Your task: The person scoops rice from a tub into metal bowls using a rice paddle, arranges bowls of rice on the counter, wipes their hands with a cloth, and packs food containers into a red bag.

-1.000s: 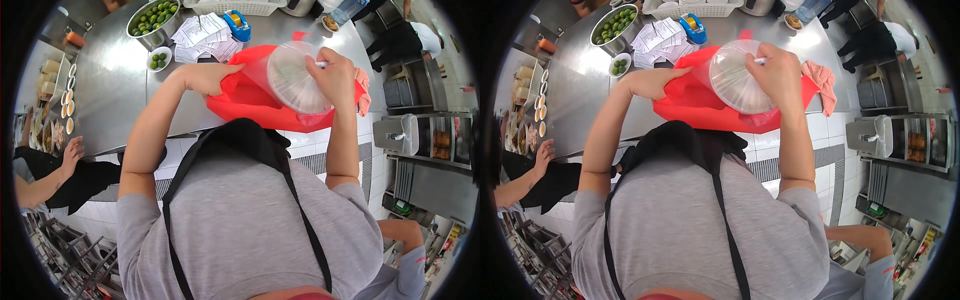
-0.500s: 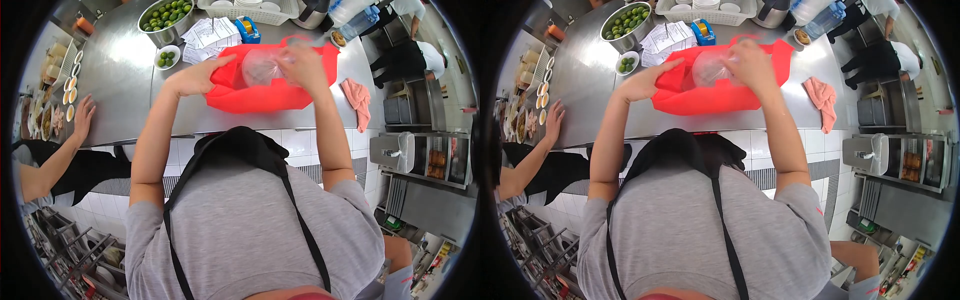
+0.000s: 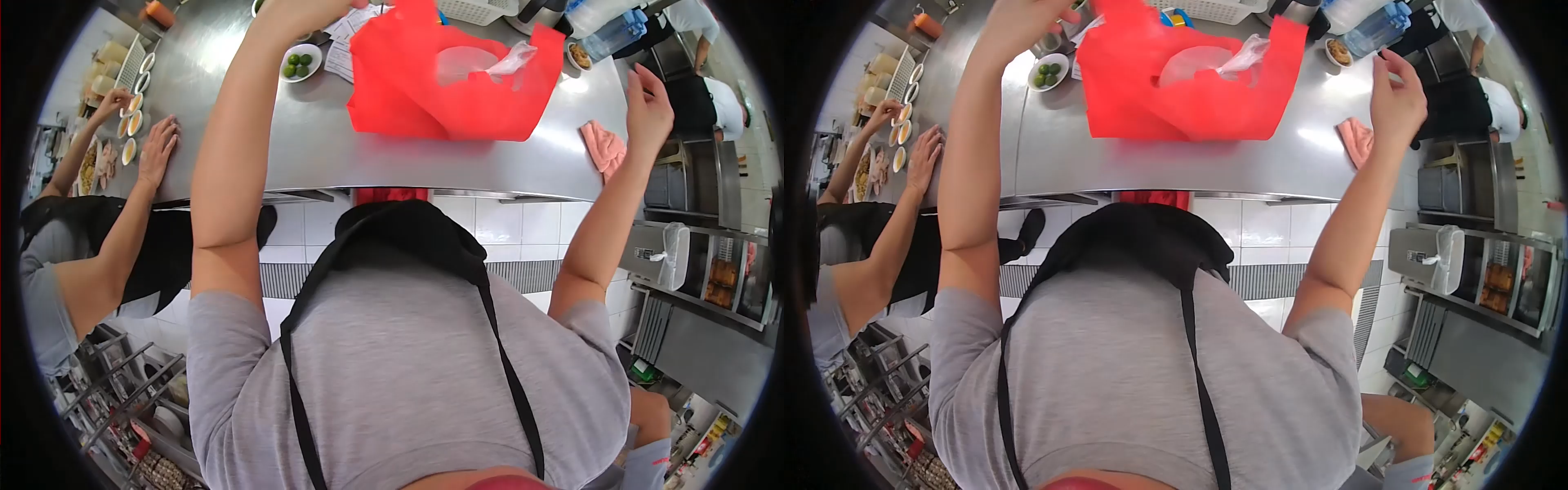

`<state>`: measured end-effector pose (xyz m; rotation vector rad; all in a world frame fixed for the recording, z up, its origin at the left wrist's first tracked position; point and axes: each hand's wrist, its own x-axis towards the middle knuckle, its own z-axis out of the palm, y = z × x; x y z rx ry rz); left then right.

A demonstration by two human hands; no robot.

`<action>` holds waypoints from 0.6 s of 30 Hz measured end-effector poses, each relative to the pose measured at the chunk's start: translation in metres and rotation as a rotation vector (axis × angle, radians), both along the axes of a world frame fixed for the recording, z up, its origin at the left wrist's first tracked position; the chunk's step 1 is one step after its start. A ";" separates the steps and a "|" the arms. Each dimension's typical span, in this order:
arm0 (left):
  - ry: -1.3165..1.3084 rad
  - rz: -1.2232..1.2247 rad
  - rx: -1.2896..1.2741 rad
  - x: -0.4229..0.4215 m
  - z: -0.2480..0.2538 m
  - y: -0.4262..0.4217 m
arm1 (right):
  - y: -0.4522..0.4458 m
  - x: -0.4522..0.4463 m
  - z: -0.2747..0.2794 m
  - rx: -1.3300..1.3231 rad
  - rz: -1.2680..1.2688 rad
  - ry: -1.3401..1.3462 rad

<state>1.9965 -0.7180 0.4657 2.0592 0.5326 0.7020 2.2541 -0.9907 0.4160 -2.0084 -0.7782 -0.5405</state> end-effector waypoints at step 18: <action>0.340 0.053 0.038 -0.186 -0.215 0.012 | -0.002 -0.261 -0.247 -0.876 0.837 0.582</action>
